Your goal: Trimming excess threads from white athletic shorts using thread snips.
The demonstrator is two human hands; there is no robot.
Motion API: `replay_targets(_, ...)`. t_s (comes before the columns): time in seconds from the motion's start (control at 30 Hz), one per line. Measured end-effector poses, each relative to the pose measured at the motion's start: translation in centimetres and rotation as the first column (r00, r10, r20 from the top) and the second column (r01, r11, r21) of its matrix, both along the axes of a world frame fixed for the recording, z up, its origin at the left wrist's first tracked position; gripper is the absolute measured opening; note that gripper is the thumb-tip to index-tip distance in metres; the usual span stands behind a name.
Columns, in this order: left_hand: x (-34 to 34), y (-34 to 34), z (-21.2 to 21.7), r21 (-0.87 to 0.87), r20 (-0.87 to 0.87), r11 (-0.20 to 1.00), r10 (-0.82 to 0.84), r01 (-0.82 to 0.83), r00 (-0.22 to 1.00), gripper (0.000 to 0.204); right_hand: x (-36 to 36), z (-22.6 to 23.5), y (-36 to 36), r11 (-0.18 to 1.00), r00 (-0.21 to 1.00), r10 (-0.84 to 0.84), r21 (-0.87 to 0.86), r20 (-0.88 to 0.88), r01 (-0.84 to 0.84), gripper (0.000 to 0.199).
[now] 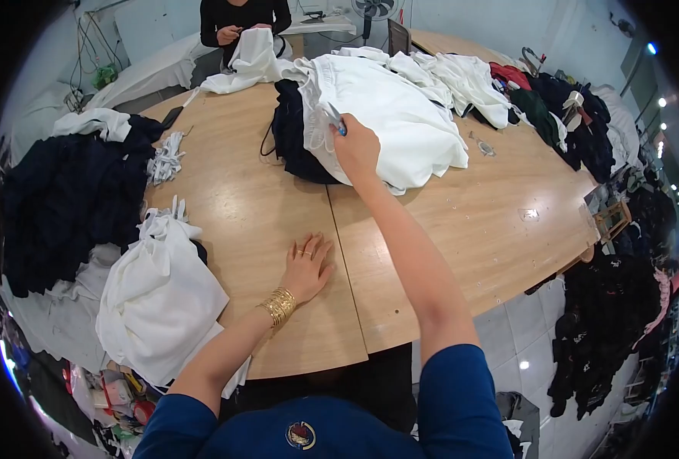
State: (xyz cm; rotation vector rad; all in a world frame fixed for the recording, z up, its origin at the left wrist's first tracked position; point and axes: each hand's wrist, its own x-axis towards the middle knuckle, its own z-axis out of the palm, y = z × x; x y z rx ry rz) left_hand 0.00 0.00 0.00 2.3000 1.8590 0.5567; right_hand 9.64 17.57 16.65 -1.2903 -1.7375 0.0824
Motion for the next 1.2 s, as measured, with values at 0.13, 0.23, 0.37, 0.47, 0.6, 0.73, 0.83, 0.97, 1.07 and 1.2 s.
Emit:
replay_targets(0.13, -0.2, 0.1, -0.3, 0.080, 0.042, 0.997, 0.003, -0.006, 0.999, 0.048, 3.5, 0.9, -7.8, 0.914, 0.928, 0.366, -0.216, 0.065, -0.345, 0.026)
replay_targets(0.23, -1.2, 0.1, -1.0, 0.043, 0.316, 0.999, -0.007, -0.007, 0.949, 0.047, 7.6, -2.0, -16.2, 0.786, 0.864, 0.503, -0.428, 0.026, -0.445, 0.027)
replay_targets(0.37, -3.6, -0.5, 1.0, -0.104, 0.920, 0.993, 0.119, -0.060, 0.373, 0.046, 14.5, -7.1, -25.3, 0.656, 0.867, 0.494, -0.629, -0.060, -0.418, 0.028)
replay_targets(0.47, -4.7, -2.5, 1.9, -0.255, 0.675, 0.944, 0.330, 0.212, -0.660, 0.040, 17.7, -7.7, -30.2, 0.597, 0.931, 0.345, -0.737, -0.121, -0.317, 0.029)
replay_targets(0.6, -5.2, -5.2, 2.3, -0.348, 0.859, 0.935, 0.345, 0.062, -0.379, 0.036, 20.1, -8.5, -33.1, 0.655, 0.970, 0.203, -0.718, -0.133, -0.235, 0.031)
replay_targets(0.73, -6.9, -7.4, 4.3, -0.298, 0.904, 0.952, 0.259, -0.067, -0.341, 0.026, 19.2, -7.2, -33.1, 0.749, 0.981, 0.163, -0.633, -0.107, -0.194, 0.031)
replay_targets(0.83, -8.5, -9.2, 3.5, -0.366, 0.892, 0.921, 0.306, -0.132, -0.333, 0.027, 18.5, -8.6, -33.8, 0.759, 0.976, 0.204, -0.618, -0.073, -0.205, 0.028)
replay_targets(0.97, -7.0, -13.2, 3.5, -0.469, 0.875, 0.874, 0.441, -0.125, -0.201, 0.037, 17.7, -9.1, -34.2, 0.716, 0.973, 0.230, -0.678, 0.007, -0.165, 0.030)
replay_targets(1.07, -5.3, -16.0, 3.4, -0.573, 0.819, 0.817, 0.569, -0.066, -0.069, 0.035, 17.1, -8.7, -33.6, 0.736, 0.977, 0.213, -0.661, 0.017, -0.149, 0.032)
replay_targets(1.2, -3.1, -17.5, 3.7, -0.656, 0.744, 0.695, 0.661, 0.294, 0.096, 0.035, 15.1, -8.5, -33.1, 0.804, 0.979, 0.204, -0.569, -0.008, -0.172, 0.031)
